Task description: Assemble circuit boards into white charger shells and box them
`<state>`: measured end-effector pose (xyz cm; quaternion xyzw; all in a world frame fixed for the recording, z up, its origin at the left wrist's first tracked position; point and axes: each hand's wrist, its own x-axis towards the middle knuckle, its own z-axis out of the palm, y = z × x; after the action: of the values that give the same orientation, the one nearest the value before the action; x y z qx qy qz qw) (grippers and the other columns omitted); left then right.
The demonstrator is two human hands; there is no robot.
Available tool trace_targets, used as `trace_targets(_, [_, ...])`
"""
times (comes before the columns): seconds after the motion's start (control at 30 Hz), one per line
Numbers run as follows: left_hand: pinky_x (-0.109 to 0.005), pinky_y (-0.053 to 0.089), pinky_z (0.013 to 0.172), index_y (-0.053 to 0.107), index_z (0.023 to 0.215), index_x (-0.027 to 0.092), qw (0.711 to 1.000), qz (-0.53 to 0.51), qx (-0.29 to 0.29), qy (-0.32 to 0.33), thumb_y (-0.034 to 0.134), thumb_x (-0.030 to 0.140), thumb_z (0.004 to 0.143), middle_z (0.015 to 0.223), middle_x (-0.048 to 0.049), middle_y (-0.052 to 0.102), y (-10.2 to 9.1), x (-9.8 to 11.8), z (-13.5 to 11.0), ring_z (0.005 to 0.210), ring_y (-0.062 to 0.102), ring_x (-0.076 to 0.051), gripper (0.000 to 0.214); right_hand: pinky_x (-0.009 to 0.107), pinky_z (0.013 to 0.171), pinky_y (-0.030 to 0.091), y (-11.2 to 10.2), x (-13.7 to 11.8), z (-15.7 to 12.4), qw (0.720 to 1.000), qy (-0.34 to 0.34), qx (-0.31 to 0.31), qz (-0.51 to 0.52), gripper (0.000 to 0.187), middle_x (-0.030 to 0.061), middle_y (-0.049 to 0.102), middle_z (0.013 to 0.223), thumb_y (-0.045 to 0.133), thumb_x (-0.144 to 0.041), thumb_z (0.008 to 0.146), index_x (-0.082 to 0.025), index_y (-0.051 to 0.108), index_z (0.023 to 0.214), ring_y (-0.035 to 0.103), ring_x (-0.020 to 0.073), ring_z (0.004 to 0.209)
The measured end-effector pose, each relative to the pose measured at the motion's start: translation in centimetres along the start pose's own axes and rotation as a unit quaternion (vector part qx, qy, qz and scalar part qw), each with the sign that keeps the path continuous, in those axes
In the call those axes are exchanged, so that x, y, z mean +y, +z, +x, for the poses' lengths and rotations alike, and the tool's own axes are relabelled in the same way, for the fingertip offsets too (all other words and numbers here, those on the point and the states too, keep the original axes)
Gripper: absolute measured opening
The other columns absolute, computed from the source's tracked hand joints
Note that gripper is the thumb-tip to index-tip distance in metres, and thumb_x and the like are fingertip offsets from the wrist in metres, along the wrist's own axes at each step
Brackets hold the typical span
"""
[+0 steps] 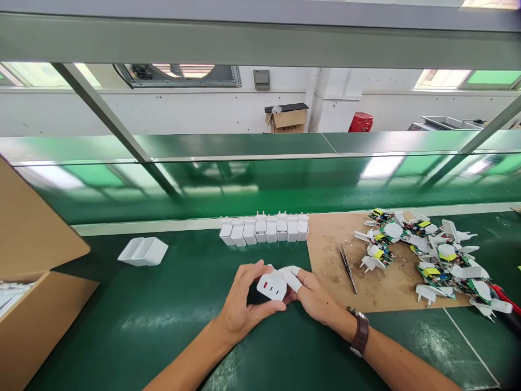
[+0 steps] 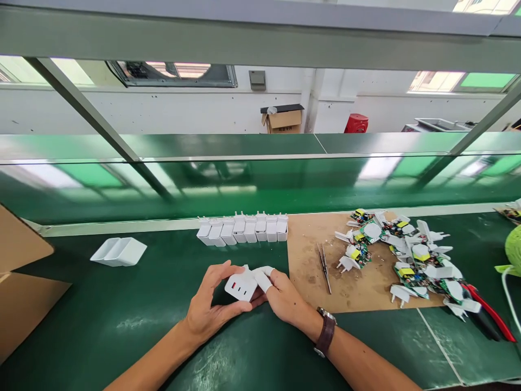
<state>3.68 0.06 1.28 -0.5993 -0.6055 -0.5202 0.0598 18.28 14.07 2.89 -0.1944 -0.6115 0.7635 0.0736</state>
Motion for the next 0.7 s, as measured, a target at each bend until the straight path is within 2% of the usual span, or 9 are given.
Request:
trace_targets(0.17, [-0.038,0.06,0.086,0.034,0.16,0.028,1.0,-0.004,0.009,0.008,0.078,0.053,0.086,0.116,-0.0105,0.075,0.22,-0.32,-0.02,0.104,0.064,-0.024,0.09,0.04,0.081,0.061,-0.04,-0.02,-0.02,0.999,-0.003,0.007,-0.042,0.044,0.0047,0.076,0.097,0.057,-0.063,0.096,-0.026,0.073,0.111,0.071,0.0243,0.086])
trace_targets(0.4, [-0.037,0.06,0.085,0.036,0.16,0.029,1.0,-0.011,0.016,0.006,0.078,0.054,0.085,0.119,-0.0102,0.075,0.4,-0.22,0.13,0.102,0.063,-0.023,0.089,0.042,0.095,0.057,-0.3,0.7,0.06,0.992,-0.037,0.031,-0.118,0.043,0.0069,0.075,0.107,0.051,-0.058,0.102,-0.024,0.074,0.112,0.068,0.0261,0.103])
trace_targets(0.5, [-0.039,0.061,0.089,0.033,0.161,0.029,1.0,-0.022,0.008,0.003,0.079,0.047,0.087,0.123,-0.011,0.074,0.13,-0.06,0.12,0.107,0.064,-0.024,0.089,0.039,0.086,0.062,-0.29,0.88,0.2,0.995,-0.044,0.025,-0.09,0.041,0.0066,0.075,0.104,0.049,-0.055,0.105,-0.024,0.072,0.119,0.071,0.0247,0.099])
trace_targets(0.57, [-0.045,0.06,0.097,0.026,0.163,0.029,0.999,-0.03,-0.025,-0.027,0.08,0.04,0.089,0.137,-0.0144,0.067,-0.08,0.05,0.01,0.119,0.064,-0.027,0.092,0.036,0.08,0.064,-0.38,0.8,0.24,0.989,-0.097,0.051,-0.103,0.036,0.0066,0.075,0.105,0.051,-0.05,0.105,-0.026,0.07,0.125,0.072,0.0226,0.092])
trace_targets(0.63, [-0.054,0.055,0.107,0.013,0.166,0.028,0.993,-0.044,-0.076,-0.076,0.08,0.037,0.089,0.154,-0.0194,0.053,-0.19,0.11,-0.2,0.135,0.057,-0.032,0.103,0.036,0.085,0.063,-0.61,0.65,0.19,0.956,-0.207,0.099,-0.185,0.029,0.0077,0.073,0.113,0.055,-0.038,0.104,-0.027,0.069,0.127,0.072,0.0213,0.095])
trace_targets(0.7, [-0.062,0.047,0.115,-0.002,0.167,0.029,0.983,-0.063,-0.125,-0.121,0.082,0.038,0.087,0.164,-0.022,0.039,-0.15,0.09,-0.48,0.147,0.047,-0.036,0.116,0.036,0.092,0.062,-0.89,0.54,0.02,0.892,-0.311,0.12,-0.306,0.03,0.0093,0.07,0.122,0.056,-0.023,0.102,-0.029,0.069,0.128,0.07,0.0214,0.104])
